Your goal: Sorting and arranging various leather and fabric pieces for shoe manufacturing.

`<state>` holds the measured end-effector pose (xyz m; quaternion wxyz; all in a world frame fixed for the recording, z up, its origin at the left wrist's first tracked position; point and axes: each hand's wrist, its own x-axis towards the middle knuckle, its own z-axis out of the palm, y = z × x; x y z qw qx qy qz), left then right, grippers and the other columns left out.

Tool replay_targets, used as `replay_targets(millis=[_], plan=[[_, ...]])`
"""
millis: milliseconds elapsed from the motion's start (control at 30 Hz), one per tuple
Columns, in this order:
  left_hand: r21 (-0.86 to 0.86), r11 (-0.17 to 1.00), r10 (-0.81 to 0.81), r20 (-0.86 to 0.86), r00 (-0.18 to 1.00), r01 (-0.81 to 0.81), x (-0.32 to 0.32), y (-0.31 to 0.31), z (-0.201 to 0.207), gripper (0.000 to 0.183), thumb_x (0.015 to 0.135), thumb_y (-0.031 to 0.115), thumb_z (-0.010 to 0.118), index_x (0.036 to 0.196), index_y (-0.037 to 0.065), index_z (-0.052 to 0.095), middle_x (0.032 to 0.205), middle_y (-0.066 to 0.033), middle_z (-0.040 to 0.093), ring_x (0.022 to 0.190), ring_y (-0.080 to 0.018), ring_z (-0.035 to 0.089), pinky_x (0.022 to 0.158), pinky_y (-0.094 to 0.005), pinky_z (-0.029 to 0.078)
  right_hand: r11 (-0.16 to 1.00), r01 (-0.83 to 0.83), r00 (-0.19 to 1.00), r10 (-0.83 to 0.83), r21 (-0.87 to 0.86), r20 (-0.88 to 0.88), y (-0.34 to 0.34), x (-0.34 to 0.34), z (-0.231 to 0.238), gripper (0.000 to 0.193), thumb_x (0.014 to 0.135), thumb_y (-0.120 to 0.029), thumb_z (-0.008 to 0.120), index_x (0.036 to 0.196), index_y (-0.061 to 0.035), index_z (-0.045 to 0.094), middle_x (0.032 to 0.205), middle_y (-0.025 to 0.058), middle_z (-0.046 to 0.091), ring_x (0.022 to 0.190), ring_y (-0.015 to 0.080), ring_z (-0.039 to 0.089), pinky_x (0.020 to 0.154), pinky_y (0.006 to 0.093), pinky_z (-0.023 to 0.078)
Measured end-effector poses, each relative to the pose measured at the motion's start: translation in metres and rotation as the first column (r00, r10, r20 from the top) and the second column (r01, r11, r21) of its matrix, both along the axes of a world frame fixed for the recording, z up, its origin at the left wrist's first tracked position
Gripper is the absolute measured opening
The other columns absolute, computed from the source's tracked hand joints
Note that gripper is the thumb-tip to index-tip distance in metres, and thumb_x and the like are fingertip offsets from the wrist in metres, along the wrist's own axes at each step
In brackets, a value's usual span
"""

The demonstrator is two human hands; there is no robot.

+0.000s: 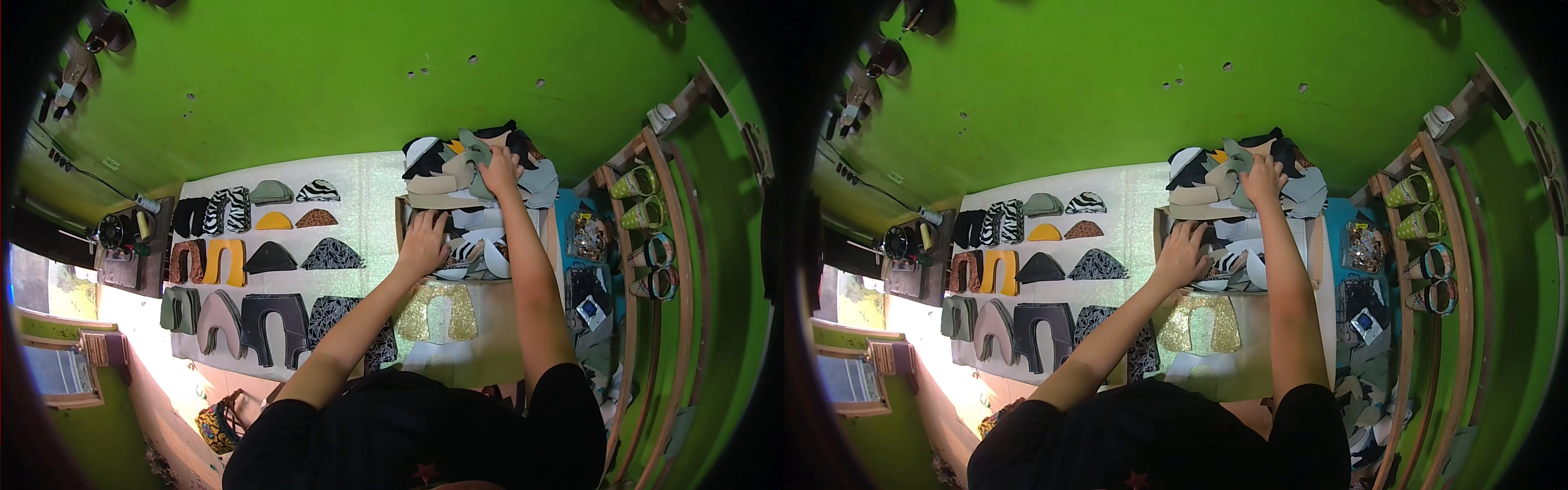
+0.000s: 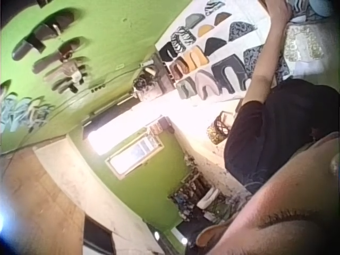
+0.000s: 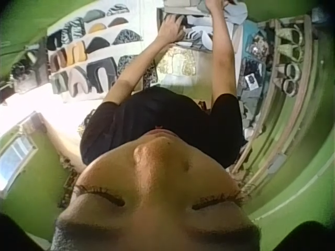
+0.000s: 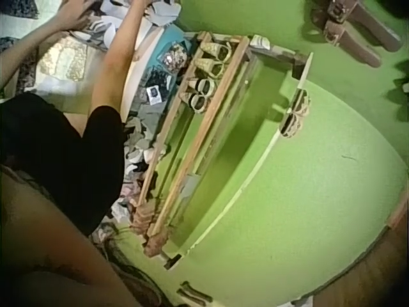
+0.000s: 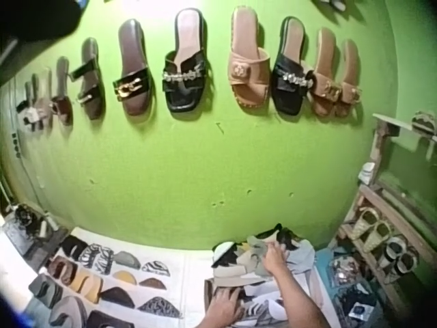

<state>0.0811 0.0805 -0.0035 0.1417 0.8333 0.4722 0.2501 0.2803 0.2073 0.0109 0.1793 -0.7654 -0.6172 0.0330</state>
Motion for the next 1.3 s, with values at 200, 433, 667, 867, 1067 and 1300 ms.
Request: replay_targets(millis=[200, 433, 667, 867, 1067, 1300], plan=[[-0.023, 1.000, -0.013, 0.013, 1.000, 0.013, -0.001, 0.001, 0.000, 0.056, 0.067, 0.017, 0.062, 0.117, 0.003, 0.041, 0.114, -0.0180, 0.041, 0.110, -0.0330, 0.038, 0.090, -0.0410, 0.037, 0.990, 0.126, 0.991, -0.122, -0.070, 0.055, 0.012, -0.004, 0.000, 0.049, 0.070, -0.027, 0.066, 0.113, -0.0084, 0.051, 0.115, 0.0130, 0.043, 0.109, 0.0311, 0.039, 0.085, 0.0474, 0.032], [-0.006, 1.000, -0.023, 0.058, 0.998, 0.024, -0.001, 0.002, 0.001, 0.052, 0.068, 0.015, 0.062, 0.115, 0.003, 0.043, 0.112, -0.0182, 0.041, 0.109, -0.0335, 0.039, 0.089, -0.0408, 0.036, 0.992, 0.121, 0.989, -0.118, -0.030, 0.087, 0.015, -0.008, 0.002, 0.041, 0.068, -0.023, 0.068, 0.101, -0.0050, 0.054, 0.108, 0.0117, 0.047, 0.106, 0.0293, 0.041, 0.083, 0.0451, 0.033], [0.012, 0.999, -0.037, 0.103, 0.994, 0.036, -0.004, 0.003, 0.000, 0.046, 0.068, 0.014, 0.061, 0.111, 0.004, 0.047, 0.112, -0.0180, 0.041, 0.108, -0.0337, 0.039, 0.086, -0.0406, 0.036, 0.994, 0.110, 0.992, -0.109, -0.015, 0.058, 0.008, -0.011, 0.016, 0.043, 0.066, -0.018, 0.070, 0.104, -0.0080, 0.054, 0.109, 0.0090, 0.049, 0.105, 0.0274, 0.043, 0.083, 0.0435, 0.033], [0.033, 0.998, -0.056, 0.110, 0.992, 0.053, -0.003, 0.002, -0.002, 0.044, 0.068, 0.014, 0.061, 0.109, 0.004, 0.048, 0.113, -0.0177, 0.041, 0.108, -0.0336, 0.039, 0.086, -0.0407, 0.036, 0.984, 0.138, 0.989, -0.143, 0.109, 0.047, 0.005, -0.004, 0.001, 0.031, 0.066, -0.017, 0.069, 0.095, -0.0112, 0.059, 0.103, 0.0060, 0.056, 0.099, 0.0245, 0.047, 0.081, 0.0423, 0.033], [0.038, 0.997, -0.068, 0.137, 0.988, 0.063, 0.000, 0.002, -0.001, 0.043, 0.068, 0.012, 0.061, 0.108, 0.004, 0.048, 0.114, -0.0176, 0.041, 0.107, -0.0339, 0.040, 0.086, -0.0410, 0.036, 0.947, 0.013, 1.000, -0.012, 0.320, -0.006, -0.003, 0.004, -0.007, 0.021, 0.065, -0.014, 0.069, 0.083, -0.0131, 0.060, 0.086, 0.0003, 0.061, 0.092, 0.0226, 0.050, 0.079, 0.0395, 0.029], [-0.018, 0.999, -0.022, 0.327, 0.945, 0.029, 0.000, 0.013, 0.005, 0.033, 0.069, 0.011, 0.061, 0.101, 0.004, 0.054, 0.108, -0.0158, 0.047, 0.103, -0.0341, 0.042, 0.088, -0.0393, 0.037, 0.879, -0.171, 0.982, 0.190, 0.446, 0.002, -0.034, -0.011, -0.002, 0.019, 0.060, -0.014, 0.071, 0.072, -0.0126, 0.057, 0.090, -0.0002, 0.061, 0.103, 0.0267, 0.045, 0.086, 0.0439, 0.025]])
